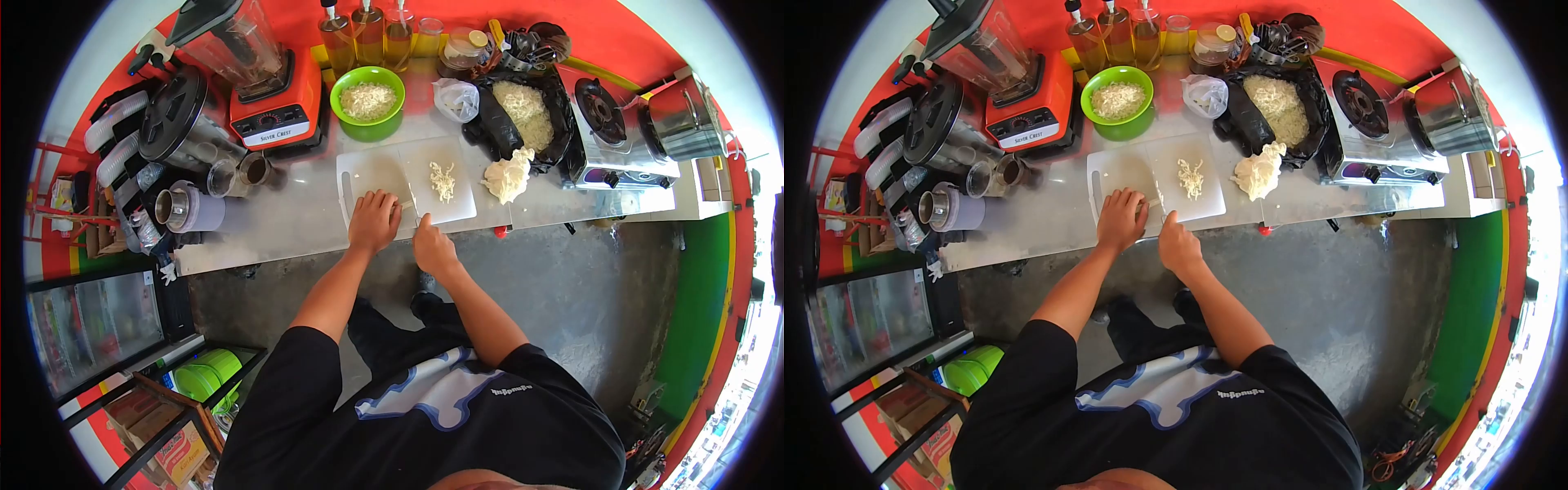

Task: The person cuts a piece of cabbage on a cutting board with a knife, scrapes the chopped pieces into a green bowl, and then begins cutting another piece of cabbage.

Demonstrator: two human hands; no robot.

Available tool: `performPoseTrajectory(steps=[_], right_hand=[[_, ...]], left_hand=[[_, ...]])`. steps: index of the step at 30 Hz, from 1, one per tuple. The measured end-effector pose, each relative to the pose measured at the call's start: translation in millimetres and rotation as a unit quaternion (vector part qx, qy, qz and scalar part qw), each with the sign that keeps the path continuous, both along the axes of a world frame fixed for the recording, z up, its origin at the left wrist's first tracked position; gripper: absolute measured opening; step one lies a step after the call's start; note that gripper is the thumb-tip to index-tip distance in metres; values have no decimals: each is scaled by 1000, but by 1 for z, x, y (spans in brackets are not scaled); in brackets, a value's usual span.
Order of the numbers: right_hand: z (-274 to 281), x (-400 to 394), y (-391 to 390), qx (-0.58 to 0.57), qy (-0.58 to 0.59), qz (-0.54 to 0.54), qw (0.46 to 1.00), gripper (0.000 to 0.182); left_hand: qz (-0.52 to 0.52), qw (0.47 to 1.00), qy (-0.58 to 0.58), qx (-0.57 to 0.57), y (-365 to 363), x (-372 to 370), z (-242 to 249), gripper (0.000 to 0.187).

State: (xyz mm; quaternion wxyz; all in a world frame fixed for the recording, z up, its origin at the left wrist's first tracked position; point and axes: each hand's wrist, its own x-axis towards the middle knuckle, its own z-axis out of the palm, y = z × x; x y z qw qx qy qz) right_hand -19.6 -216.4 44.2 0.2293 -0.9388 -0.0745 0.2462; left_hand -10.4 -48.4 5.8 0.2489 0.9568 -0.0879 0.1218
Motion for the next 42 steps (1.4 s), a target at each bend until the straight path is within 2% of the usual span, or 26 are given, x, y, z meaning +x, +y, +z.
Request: performPoseTrajectory(steps=[6, 11, 13, 16, 23, 25, 35, 37, 42], right_hand=[[-2, 17, -1, 10, -6, 6, 1000, 27], [-6, 2, -6, 33, -21, 17, 999, 25], [-3, 1, -1, -20, 7, -4, 1000, 25], [2, 14, 4, -32, 0, 11, 999, 26], [-1, 3, -1, 4, -20, 12, 1000, 25], [-1, 6, 3, -42, -22, 17, 999, 25], [4, 1, -2, -35, -19, 40, 998, 26], [1, 0, 1, -82, -45, 48, 994, 26], [9, 16, 7, -78, -31, 57, 995, 27]], left_hand=[[-5, 1000, -10, 21, 0, -1, 0, 11], [-2, 1000, -4, 7, 0, -1, -3, 10], [-1, 1000, -11, -1, 0, -1, -3, 10], [-8, 1000, -10, -6, 0, -1, -1, 10], [-4, 1000, -18, 1, 0, -1, 1, 9], [-7, 1000, -17, -6, 0, 0, 1, 9], [3, 1000, -22, 9, 0, 0, -3, 10], [3, 1000, -25, 1, 0, 1, -1, 10], [2, 1000, -22, 22, -1, 0, -2, 10]])
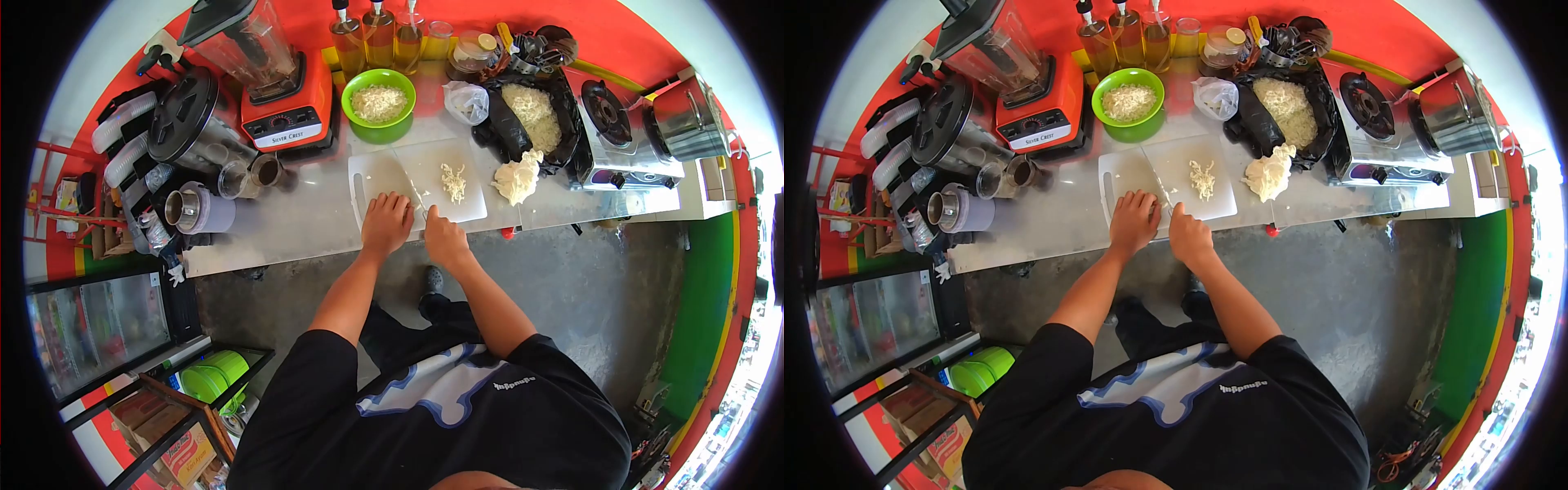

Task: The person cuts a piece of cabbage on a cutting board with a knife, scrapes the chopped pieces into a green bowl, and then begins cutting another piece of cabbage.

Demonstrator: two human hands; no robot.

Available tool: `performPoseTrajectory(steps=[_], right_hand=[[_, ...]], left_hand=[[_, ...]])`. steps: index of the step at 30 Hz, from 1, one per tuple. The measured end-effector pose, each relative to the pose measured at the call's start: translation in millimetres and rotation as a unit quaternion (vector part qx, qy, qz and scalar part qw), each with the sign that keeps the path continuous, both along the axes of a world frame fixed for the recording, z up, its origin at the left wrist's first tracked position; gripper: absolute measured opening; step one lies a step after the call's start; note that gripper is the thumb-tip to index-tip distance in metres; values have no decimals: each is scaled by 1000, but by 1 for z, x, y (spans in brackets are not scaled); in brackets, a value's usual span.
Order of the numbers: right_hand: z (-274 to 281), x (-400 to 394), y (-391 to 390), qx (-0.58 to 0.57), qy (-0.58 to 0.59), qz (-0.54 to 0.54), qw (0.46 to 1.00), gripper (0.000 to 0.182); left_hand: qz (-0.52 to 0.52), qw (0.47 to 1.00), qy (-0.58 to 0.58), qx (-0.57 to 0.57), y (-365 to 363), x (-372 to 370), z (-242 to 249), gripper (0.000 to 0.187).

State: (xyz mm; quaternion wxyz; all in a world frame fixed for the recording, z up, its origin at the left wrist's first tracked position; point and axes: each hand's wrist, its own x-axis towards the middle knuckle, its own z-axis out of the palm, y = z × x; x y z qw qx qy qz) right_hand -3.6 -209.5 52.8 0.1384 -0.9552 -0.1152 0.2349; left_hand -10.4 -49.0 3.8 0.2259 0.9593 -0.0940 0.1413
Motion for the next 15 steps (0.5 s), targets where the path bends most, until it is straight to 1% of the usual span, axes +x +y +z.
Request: performPoseTrajectory(steps=[5, 7, 10, 14, 15], right_hand=[[1, -11, -5, 8, 19, 4, 1000, 24], [-3, -17, -5, -8, -6, 6, 1000, 21], [-2, -4, 2, -34, 0, 4, 999, 24], [-2, -4, 3, -36, -25, 21, 999, 24], [-2, -9, 1, -29, -30, 29, 999, 22]], left_hand=[[2, 1000, 2, -12, 0, 0, -1, 11], [2, 1000, -3, -18, 0, 0, 0, 11], [-3, 1000, 2, -12, 1, -1, 2, 11], [1, 1000, 0, -2, -1, -1, 1, 10], [6, 1000, 0, 2, -1, 0, 0, 10]])
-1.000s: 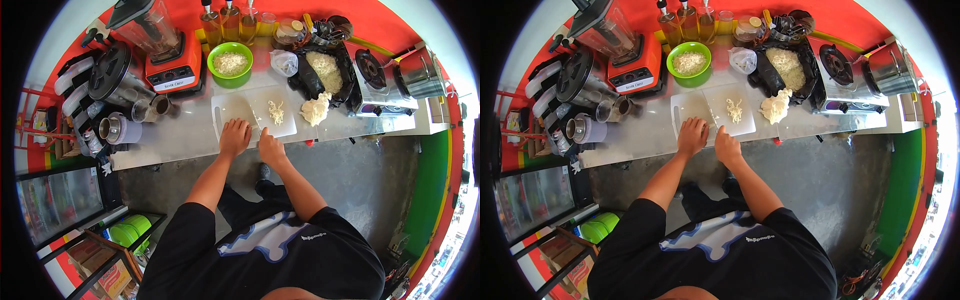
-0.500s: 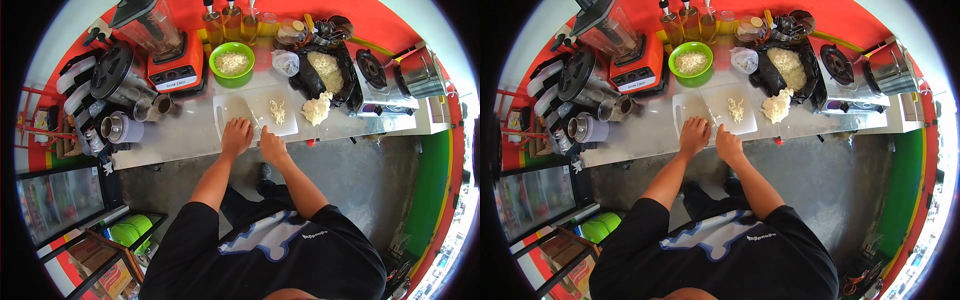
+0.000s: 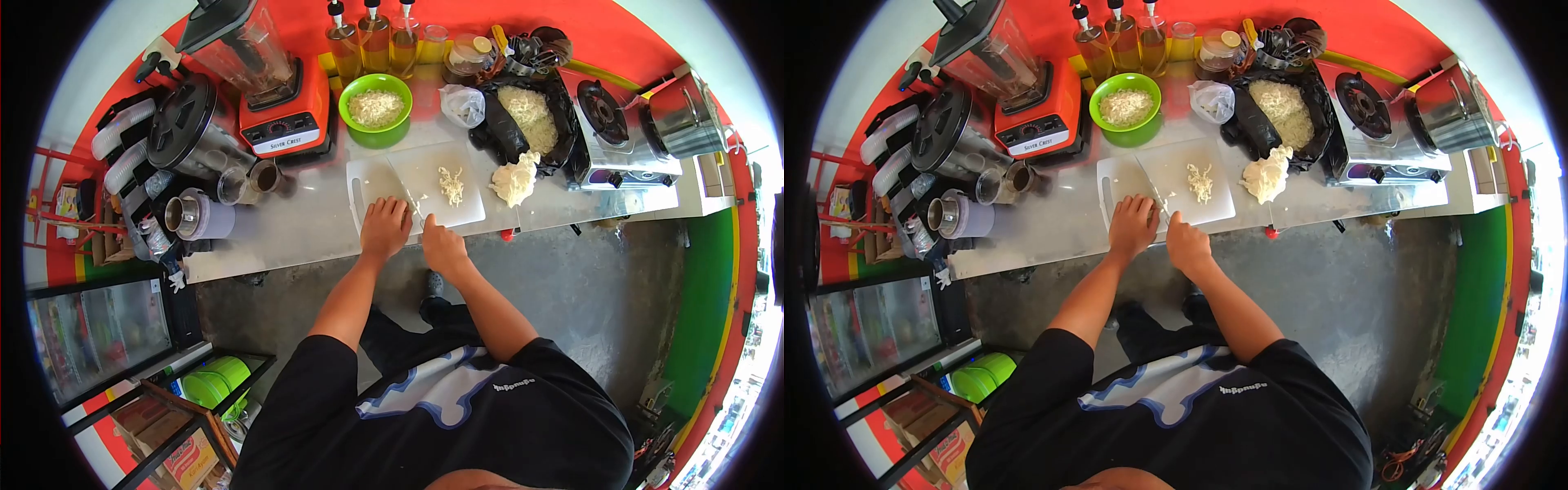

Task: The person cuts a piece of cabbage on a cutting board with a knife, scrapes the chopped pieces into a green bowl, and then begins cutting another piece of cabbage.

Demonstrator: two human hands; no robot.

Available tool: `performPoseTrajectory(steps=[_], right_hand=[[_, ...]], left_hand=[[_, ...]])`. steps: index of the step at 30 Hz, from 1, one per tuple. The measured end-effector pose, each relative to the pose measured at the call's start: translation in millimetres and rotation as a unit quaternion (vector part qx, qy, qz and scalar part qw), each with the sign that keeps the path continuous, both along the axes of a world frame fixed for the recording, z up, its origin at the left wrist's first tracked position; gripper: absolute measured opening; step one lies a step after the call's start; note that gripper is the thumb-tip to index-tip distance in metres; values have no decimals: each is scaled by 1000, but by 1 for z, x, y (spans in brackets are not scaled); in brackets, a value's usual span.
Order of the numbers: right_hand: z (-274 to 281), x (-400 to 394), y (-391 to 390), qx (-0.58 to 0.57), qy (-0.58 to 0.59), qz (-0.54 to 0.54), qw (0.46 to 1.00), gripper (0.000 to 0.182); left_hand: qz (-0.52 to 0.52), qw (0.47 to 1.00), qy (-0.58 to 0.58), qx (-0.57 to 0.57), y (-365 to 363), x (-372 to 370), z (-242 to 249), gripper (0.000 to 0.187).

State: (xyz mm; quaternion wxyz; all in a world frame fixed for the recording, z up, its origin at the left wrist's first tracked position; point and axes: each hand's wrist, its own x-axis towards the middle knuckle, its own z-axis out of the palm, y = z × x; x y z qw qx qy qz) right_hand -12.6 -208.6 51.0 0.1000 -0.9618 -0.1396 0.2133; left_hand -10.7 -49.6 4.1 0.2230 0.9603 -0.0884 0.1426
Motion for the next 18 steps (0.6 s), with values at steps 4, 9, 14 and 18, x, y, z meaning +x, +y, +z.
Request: performPoseTrajectory(steps=[4, 9, 14, 18], right_hand=[[-5, -14, -2, -10, -13, 11, 1000, 17], [-9, 2, 12, -20, -18, -16, 1000, 22], [-6, -7, 1, -2, -12, 14, 1000, 26], [-8, -13, 4, -7, -26, 5, 1000, 21]], left_hand=[[2, 1000, -4, -24, 0, 0, -3, 11], [-3, 1000, 5, -14, 1, 0, -2, 10], [2, 1000, 7, -7, -1, -1, -1, 12], [-7, 1000, 8, -21, 2, -1, -1, 13]])
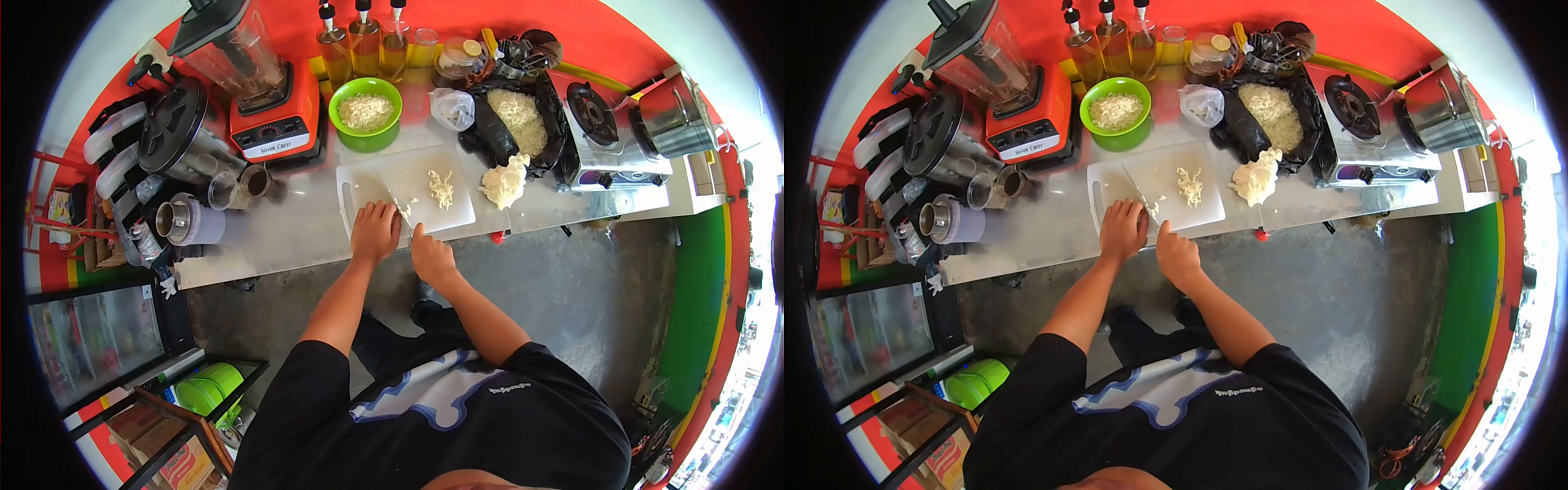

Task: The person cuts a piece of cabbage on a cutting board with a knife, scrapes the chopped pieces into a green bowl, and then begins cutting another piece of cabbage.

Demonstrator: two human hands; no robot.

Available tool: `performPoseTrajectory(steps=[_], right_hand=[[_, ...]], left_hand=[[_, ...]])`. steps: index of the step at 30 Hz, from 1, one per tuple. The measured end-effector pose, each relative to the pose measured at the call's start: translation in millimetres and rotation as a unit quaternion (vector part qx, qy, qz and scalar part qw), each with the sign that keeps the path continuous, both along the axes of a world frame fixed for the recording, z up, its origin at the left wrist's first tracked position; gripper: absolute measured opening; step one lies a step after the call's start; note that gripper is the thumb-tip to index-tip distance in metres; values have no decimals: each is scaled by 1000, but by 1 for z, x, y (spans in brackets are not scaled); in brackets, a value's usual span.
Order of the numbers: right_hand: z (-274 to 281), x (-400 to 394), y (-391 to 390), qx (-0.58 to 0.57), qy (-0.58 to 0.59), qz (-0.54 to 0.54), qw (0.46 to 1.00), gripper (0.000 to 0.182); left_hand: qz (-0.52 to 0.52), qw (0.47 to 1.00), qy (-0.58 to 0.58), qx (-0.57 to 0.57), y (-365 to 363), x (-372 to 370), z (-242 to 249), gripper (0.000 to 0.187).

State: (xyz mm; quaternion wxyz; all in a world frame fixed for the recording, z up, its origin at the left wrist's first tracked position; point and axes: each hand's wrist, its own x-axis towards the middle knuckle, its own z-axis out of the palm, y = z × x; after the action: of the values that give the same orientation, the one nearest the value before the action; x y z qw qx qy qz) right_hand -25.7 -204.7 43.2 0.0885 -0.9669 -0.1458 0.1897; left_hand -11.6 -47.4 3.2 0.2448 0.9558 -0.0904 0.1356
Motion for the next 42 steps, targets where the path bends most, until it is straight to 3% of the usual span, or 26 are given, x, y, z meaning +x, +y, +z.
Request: performPoseTrajectory(steps=[4, 14, 20, 28, 42], right_hand=[[6, 14, 7, 9, 51, -37, 998, 22], [4, 0, -11, 44, 40, -12, 998, 26], [-8, 15, -34, 65, 24, -95, 993, 29], [2, 6, -21, 120, 65, -10, 991, 29], [16, 2, -8, 72, 65, 7, 995, 30]], left_hand=[[1, 1000, 3, 7, -1, -1, -2, 13], [15, 999, 0, -33, 1, -1, -4, 12], [1, 998, 23, -51, 5, -4, 8, 14], [8, 998, 41, -45, 5, -4, 4, 20], [-1, 999, 49, -12, 5, -5, 6, 21]])
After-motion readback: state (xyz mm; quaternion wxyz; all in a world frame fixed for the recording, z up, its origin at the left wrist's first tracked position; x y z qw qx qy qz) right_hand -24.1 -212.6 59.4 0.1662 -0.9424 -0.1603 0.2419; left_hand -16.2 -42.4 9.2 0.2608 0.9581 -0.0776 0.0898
